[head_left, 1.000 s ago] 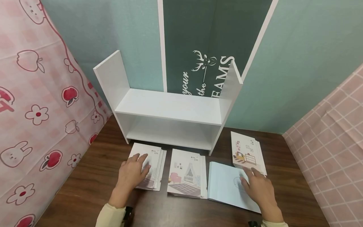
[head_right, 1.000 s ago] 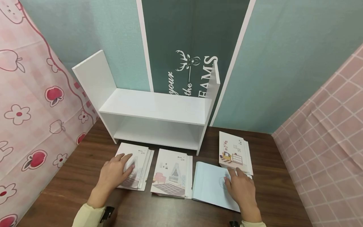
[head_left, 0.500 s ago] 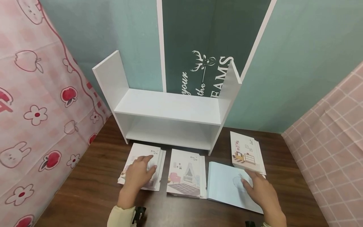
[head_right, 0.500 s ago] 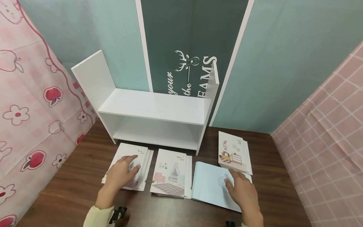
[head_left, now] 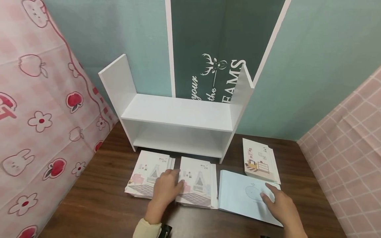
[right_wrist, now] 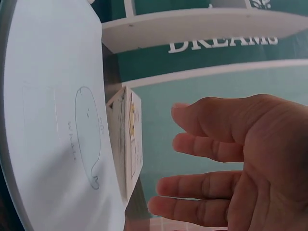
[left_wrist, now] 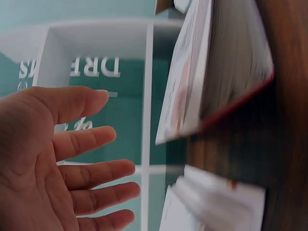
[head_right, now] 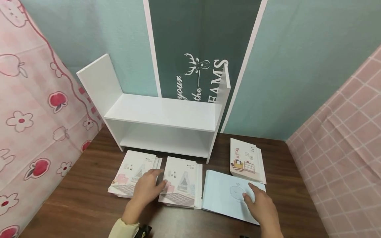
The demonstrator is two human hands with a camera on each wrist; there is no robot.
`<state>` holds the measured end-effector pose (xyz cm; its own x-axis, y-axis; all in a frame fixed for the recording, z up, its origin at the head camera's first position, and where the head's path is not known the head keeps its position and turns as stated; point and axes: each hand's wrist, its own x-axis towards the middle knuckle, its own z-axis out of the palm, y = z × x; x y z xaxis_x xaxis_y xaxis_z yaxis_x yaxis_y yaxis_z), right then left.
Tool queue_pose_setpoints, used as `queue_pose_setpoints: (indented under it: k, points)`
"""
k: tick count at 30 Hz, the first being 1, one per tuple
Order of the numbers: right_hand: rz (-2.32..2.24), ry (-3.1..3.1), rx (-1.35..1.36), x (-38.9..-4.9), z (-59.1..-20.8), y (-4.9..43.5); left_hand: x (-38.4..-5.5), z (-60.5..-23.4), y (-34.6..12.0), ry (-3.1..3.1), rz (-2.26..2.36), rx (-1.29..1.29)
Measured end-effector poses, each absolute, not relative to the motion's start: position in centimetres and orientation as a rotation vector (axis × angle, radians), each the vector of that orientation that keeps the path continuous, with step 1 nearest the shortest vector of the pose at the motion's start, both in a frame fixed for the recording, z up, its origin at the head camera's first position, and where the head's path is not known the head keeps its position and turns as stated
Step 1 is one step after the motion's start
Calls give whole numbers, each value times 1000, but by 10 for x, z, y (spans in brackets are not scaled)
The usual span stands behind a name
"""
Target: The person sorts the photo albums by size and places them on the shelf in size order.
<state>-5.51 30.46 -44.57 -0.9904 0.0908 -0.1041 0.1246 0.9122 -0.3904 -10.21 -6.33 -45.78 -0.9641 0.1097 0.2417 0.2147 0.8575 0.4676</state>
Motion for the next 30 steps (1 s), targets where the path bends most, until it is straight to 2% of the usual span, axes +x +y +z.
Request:
queue_pose_setpoints:
  k: [7, 15, 30]
  points:
    - [-737, 2926, 274, -53, -451, 317, -93, -468, -37, -2776, -798, -324]
    - [-821, 2915, 411, -50, -459, 325, -90, -471, -19, -2661, -1049, -221]
    - [-1162, 2935, 1040, -53, -483, 311, -85, -484, 7, -2588, -1599, -228]
